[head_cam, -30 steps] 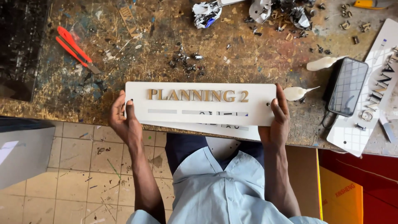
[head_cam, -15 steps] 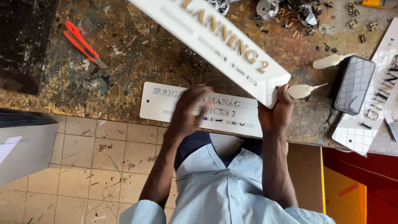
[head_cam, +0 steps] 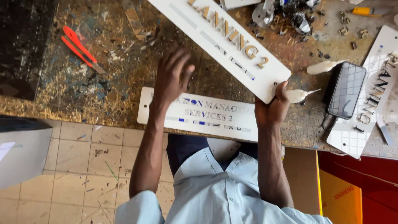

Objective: Applying glue to the back of plastic letters and placing them into a sign board template to assemble a sign.

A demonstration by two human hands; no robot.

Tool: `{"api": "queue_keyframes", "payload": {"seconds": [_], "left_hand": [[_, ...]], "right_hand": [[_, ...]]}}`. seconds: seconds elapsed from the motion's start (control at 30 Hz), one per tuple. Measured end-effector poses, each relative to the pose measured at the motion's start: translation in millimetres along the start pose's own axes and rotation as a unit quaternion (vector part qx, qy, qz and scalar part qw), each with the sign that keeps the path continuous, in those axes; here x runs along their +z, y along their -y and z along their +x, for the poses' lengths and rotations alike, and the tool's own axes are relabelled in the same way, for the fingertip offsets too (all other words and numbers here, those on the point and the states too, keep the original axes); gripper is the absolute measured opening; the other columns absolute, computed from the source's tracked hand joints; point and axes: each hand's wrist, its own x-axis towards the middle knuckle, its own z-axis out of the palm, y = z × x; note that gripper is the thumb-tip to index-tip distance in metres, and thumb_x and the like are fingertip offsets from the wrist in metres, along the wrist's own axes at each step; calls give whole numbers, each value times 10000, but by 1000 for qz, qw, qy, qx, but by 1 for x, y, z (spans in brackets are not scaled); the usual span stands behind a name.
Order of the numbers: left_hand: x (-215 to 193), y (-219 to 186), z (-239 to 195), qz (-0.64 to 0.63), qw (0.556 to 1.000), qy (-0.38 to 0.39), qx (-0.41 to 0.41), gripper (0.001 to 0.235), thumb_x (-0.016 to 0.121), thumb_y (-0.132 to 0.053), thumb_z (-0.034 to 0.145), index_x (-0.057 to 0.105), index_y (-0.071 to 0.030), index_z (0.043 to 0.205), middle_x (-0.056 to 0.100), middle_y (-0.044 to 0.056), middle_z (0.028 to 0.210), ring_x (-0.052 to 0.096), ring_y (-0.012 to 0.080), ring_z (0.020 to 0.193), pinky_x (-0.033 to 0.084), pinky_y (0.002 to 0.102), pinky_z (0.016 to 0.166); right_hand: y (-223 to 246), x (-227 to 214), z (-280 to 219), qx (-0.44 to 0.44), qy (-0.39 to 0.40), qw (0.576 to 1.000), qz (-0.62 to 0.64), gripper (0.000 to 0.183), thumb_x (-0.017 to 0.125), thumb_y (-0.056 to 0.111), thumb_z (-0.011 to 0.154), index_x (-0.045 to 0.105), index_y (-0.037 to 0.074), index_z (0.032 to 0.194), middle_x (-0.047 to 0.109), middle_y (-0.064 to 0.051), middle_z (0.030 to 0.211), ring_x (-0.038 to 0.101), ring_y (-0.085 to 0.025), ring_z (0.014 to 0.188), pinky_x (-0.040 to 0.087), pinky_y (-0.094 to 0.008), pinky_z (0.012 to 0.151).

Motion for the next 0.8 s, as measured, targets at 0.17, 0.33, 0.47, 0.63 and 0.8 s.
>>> {"api": "queue_keyframes", "payload": {"seconds": [0.17,0.33,0.47,0.63,0.8], "left_hand": [[18,9,-56,70,996,0,-63,274,647,-397,1192,699,-148,1088,546,15,1113,613,237,1120,471,445,1025],[15,50,-31,-65,994,30,-88,237,753,-405,1153,726,-181,1080,608,22,1033,687,268,1080,484,477,1028],[-13,39,-15,32,992,-82,-87,455,728,-273,1190,563,-27,1535,504,261,1526,414,544,1524,360,701,1256],[2,13,-48,-195,942,-218,-165,299,547,-255,1254,618,-144,1523,634,105,1405,633,326,1401,497,537,1202],[0,-7,-90,-260,907,-162,-290,414,500,-395,1256,668,-88,1476,748,175,1356,713,353,1353,569,546,1153]], "right_hand": [[0,8,2,13,-37,999,7,492,548,377,1164,639,42,1514,780,-222,1407,790,-426,1311,527,-727,1330],[-8,14,1,11,-68,997,14,473,631,344,1143,669,3,1468,790,-257,1382,794,-448,1288,522,-739,1311],[-4,34,-17,16,-67,997,29,472,666,330,1128,685,2,1467,793,-265,1404,797,-459,1301,519,-755,1314],[-5,22,-20,30,-93,995,4,448,650,374,1125,713,27,1400,822,-224,1319,836,-420,1195,600,-731,1238],[-6,-5,0,49,-78,994,-58,427,632,361,1149,706,23,1398,825,-212,1271,850,-385,1161,624,-687,1207]]}}
